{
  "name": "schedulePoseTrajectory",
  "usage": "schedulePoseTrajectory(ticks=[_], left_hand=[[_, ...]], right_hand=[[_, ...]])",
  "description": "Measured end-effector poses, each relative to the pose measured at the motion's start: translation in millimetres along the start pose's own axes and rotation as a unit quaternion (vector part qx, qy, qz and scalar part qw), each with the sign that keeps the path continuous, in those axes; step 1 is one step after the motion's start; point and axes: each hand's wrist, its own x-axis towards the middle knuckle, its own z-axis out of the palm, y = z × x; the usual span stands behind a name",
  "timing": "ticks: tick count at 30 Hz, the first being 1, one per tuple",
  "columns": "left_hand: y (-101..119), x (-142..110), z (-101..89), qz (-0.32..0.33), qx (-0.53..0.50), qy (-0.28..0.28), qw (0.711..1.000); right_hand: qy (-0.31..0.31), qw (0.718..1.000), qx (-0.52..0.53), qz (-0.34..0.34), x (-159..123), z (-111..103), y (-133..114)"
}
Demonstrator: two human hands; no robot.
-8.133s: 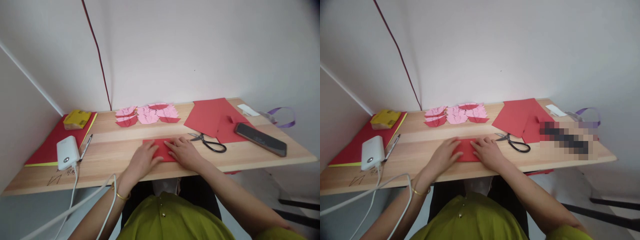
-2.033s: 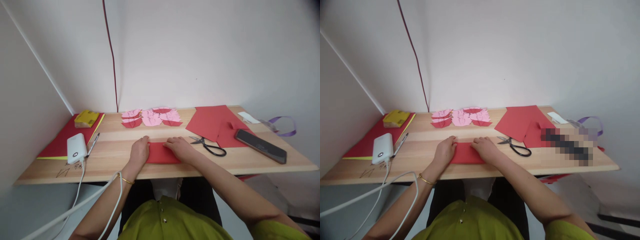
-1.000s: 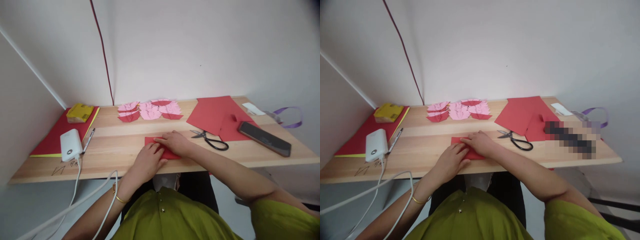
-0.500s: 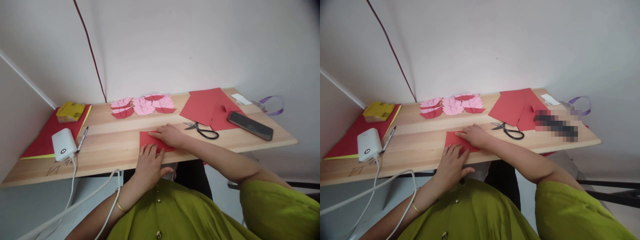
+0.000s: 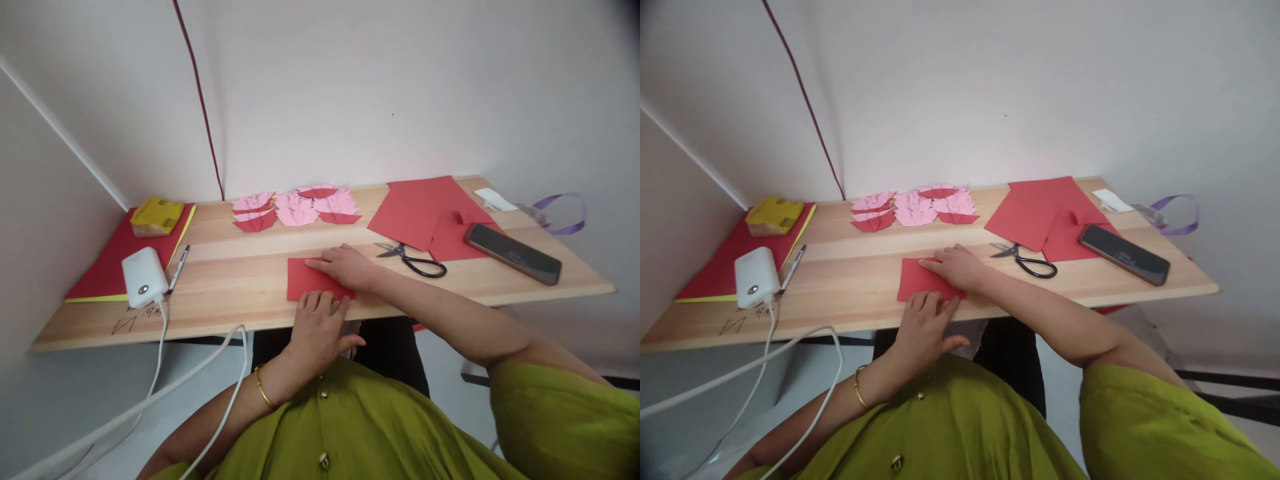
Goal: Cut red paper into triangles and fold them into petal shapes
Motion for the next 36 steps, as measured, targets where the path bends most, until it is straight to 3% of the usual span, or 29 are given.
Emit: schedulePoseTrajectory(ticks=[6,13,16,18,20,24,27,36], left_hand=[[-29.4,-30.0,-7.0,-0.075,0.017,0.03,0.997],[-49.9,-41.3,-8.1,-0.009,0.042,0.045,0.998],[-50.2,-37.7,-6.2,0.009,0.044,0.041,0.998],[-50.4,-37.0,-5.1,0.008,0.049,0.037,0.998],[-51.1,-37.7,-4.4,0.002,0.053,0.031,0.998],[-53.3,-39.1,-4.1,-0.002,0.061,0.021,0.998],[-53.5,-38.3,-5.1,-0.004,0.066,0.029,0.997],[-57.2,-43.4,-9.4,-0.004,0.068,0.059,0.996]], right_hand=[[-0.001,1.0,-0.003,0.003,1.9,7.5,1.1],[-0.011,1.0,0.01,0.02,1.7,-4.3,0.0],[0.03,0.997,0.007,0.078,-6.4,-15.3,-22.7],[0.054,0.996,0.014,0.065,-15.1,-15.3,-49.8],[0.063,0.996,0.037,0.045,-24.3,-6.7,-79.6],[0.091,0.988,0.049,0.119,-39.4,20.8,-116.1],[0.107,0.983,0.051,0.139,-49.9,31.0,-116.2],[0.098,0.973,0.019,0.21,-97.0,29.1,-95.6]])
